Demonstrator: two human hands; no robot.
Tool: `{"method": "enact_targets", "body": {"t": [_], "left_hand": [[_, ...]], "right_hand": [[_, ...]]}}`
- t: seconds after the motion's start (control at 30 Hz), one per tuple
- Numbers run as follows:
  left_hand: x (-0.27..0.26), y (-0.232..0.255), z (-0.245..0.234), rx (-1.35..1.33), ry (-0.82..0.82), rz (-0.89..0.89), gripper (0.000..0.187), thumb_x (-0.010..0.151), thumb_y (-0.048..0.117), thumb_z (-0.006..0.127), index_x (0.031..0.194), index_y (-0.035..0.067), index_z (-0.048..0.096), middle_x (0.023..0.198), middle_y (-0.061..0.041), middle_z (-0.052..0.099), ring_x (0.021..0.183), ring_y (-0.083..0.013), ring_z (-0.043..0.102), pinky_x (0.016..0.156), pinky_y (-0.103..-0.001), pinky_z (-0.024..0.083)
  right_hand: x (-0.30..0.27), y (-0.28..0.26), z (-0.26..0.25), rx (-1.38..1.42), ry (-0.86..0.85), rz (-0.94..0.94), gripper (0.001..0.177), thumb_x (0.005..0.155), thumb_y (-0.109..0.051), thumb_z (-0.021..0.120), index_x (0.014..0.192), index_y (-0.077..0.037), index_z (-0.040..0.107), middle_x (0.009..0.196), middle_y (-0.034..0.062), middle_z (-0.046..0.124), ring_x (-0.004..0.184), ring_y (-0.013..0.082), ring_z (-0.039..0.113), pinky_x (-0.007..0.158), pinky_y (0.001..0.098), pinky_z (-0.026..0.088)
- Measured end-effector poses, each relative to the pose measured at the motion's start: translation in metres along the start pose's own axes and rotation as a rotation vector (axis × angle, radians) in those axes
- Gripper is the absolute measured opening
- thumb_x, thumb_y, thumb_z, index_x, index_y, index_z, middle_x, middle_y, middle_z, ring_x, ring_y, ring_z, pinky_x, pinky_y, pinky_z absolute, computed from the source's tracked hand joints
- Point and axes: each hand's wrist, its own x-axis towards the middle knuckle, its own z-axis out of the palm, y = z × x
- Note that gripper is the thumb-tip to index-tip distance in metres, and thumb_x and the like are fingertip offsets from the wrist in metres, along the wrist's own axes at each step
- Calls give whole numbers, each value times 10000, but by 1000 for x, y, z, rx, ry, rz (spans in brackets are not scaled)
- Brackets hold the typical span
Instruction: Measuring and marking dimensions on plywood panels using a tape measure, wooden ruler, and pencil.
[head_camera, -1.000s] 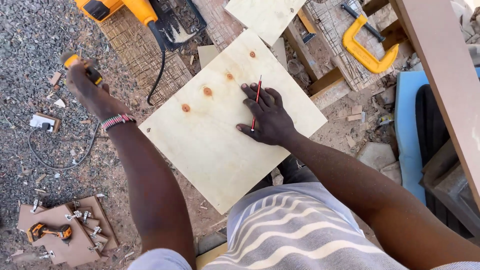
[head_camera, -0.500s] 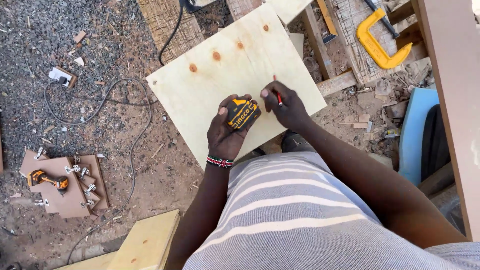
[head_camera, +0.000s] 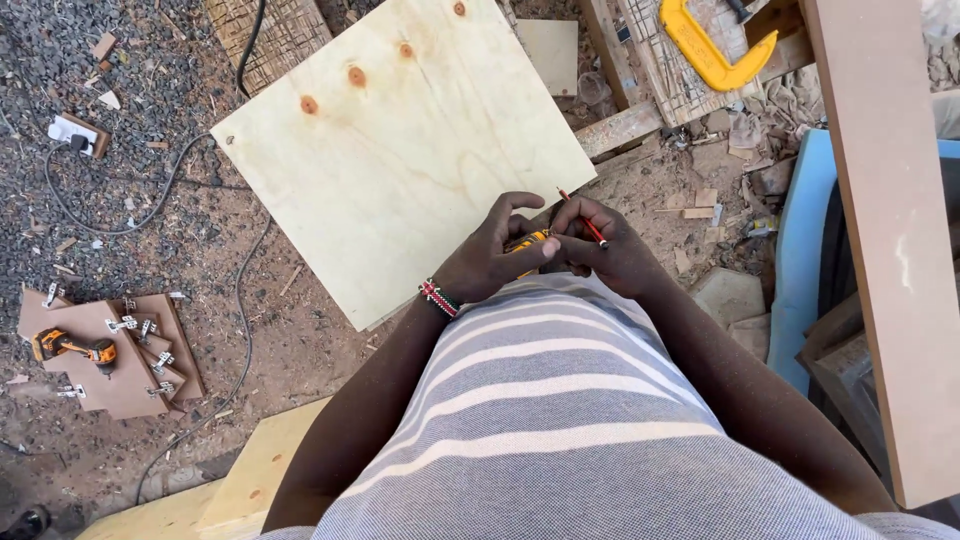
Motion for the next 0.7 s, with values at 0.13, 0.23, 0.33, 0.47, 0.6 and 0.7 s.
{"method": "enact_targets", "body": {"t": [0.13,0.23,0.33,0.47,0.6,0.7], "left_hand": [[5,65,11,448,38,-181,765,1059,683,688,1673,261,517,1585,-302,719,1490,-590,681,1249,-694,526],[12,42,-10,890,138,-307,532,1093,663,557,1494,330,659,1465,-196,746,1284,-544,803,1128,-633,614],[13,19,-31,1069,231,-401,498,1021,506,630,1417,225,737,1385,-237,746,1200,-557,832,1028,-599,648],[7,11,-36,1057,220,-474,489,1022,500,602,1331,139,716,1367,-279,754,1251,-558,819,1079,-615,630],[2,4,-36,1111,187,-490,634,1159,624,446,1424,126,736,1371,-280,771,1300,-556,804,1108,-627,632],[2,5,-29,1155,161,-531,626,1221,596,421,1453,155,800,1358,-258,773,1297,-539,807,1099,-612,645]], "right_hand": [[8,-19,-30,-193,123,-125,179,1098,23,830,1232,52,716,794,203,724,659,242,769,564,315,589],[25,-23,-63,-395,341,-217,115,1261,-78,733,1278,35,721,824,184,711,717,218,752,621,313,588],[47,-11,-75,-493,327,-255,171,1280,-114,771,1295,56,774,768,171,709,718,226,759,701,337,581],[65,13,-83,-726,300,-204,171,1286,-224,752,1307,-74,831,792,160,771,778,285,793,762,424,630],[63,2,-70,-887,351,-189,179,1289,-317,744,1347,-169,826,918,205,812,931,487,808,850,614,626],[62,-9,-65,-940,354,-121,237,1272,-395,752,1419,-218,811,983,189,833,987,494,803,898,668,613]]}}
